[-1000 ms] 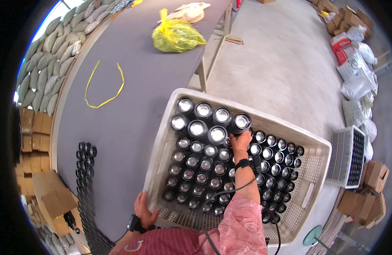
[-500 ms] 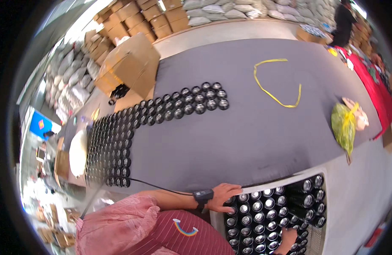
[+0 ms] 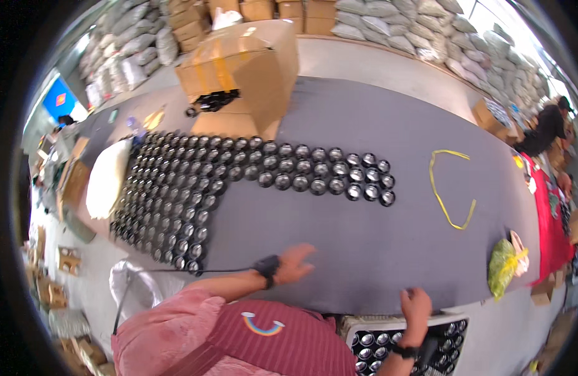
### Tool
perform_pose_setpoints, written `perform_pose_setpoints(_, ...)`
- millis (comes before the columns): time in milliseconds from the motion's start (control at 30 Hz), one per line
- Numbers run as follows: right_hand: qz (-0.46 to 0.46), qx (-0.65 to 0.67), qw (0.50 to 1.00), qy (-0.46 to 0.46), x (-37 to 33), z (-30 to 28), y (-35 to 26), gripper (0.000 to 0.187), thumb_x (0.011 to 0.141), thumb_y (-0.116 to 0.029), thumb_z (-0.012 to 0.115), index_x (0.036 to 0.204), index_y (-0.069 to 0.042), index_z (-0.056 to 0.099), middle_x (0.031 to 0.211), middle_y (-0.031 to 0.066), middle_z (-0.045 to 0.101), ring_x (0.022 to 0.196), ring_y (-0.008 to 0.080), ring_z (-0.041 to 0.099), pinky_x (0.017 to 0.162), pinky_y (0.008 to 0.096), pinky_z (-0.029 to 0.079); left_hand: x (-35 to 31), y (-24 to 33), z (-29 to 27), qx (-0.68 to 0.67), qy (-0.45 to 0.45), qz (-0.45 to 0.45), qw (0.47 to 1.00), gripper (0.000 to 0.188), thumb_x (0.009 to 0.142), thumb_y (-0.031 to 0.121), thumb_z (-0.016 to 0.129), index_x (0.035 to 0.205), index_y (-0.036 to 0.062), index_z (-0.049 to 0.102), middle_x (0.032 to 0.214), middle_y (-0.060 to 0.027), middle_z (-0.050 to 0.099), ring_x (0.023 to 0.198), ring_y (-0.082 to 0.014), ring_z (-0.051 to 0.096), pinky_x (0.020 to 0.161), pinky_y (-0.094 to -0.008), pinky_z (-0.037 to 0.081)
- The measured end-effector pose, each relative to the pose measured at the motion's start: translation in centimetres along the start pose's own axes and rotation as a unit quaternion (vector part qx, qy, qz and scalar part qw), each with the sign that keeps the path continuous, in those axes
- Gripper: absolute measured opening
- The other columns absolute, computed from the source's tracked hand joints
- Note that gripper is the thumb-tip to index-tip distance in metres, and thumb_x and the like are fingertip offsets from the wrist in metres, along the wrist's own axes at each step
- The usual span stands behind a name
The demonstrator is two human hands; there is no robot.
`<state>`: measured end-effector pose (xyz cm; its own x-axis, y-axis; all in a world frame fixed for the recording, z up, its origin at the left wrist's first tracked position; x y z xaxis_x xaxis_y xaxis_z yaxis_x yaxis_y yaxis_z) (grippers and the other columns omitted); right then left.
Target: Sorting, checking, and cleaning cylindrical lens components in a manufacturing setting.
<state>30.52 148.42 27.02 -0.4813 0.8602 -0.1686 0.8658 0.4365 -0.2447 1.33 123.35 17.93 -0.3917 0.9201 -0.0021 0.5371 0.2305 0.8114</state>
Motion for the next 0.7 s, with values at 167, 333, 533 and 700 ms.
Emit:
perform_pose_setpoints(167, -0.080, 0.154, 0.985, 0.021, 11.0, 8.4, -9.8, 0.046, 0.078, -0.023, 0.074, 0.116, -0.001, 0.061, 0.112, 0.0181, 0.066, 0.093, 0.0335, 0.067, 0.081, 0.0406, 0.054, -2.0, -16.5, -10.8, 0.215, 0.222, -0.083, 0.947, 0.056, 0.080, 0.024, 0.069, 0.129, 0.0024, 0.052, 0.127, -0.0216, 0.056, 0.118, -0.0404, 0.051, 0.101, -0.0507, 0.039)
perform_pose_setpoints(333, -0.115, 0.109, 0.986, 0.060, 22.4, 12.8, -14.0, 0.066, 0.075, -0.019, 0.076, 0.131, -0.002, 0.047, 0.135, 0.0238, 0.050, 0.122, 0.0364, 0.051, 0.098, 0.0436, 0.045, -2.5, -22.2, -19.8, 0.289, 0.296, -0.196, 0.889, 0.064, 0.075, 0.021, 0.074, 0.132, 0.0049, 0.049, 0.123, -0.0162, 0.057, 0.118, -0.0375, 0.050, 0.099, -0.0498, 0.037)
perform_pose_setpoints(533, -0.062, 0.032, 0.995, 0.067, 31.1, 15.4, -13.3, 0.090, 0.070, -0.016, 0.077, 0.143, 0.008, 0.029, 0.143, 0.0281, 0.040, 0.136, 0.0420, 0.035, 0.115, 0.0443, 0.029, 0.4, -23.2, -25.3, 0.288, 0.291, -0.259, 0.875, 0.073, 0.071, 0.019, 0.078, 0.135, 0.0061, 0.045, 0.133, -0.0141, 0.051, 0.129, -0.0339, 0.041, 0.107, -0.0505, 0.030)
perform_pose_setpoints(700, -0.104, 0.051, 0.991, 0.065, 32.4, 16.9, -13.5, 0.085, 0.070, -0.014, 0.077, 0.140, 0.006, 0.034, 0.138, 0.0273, 0.044, 0.131, 0.0422, 0.040, 0.111, 0.0451, 0.034, 3.2, -25.0, -26.7, 0.344, 0.243, -0.282, 0.862, 0.080, 0.071, 0.023, 0.078, 0.139, 0.0062, 0.040, 0.140, -0.0122, 0.047, 0.134, -0.0319, 0.037, 0.111, -0.0524, 0.025)
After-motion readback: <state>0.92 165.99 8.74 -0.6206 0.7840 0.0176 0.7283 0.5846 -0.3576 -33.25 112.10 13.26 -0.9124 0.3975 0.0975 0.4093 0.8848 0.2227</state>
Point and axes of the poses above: each hand's wrist, its own x-axis towards the middle knuckle, its own z-axis out of the palm, y = z × x, the point moved 7 cm from there along x, towards the middle knuckle
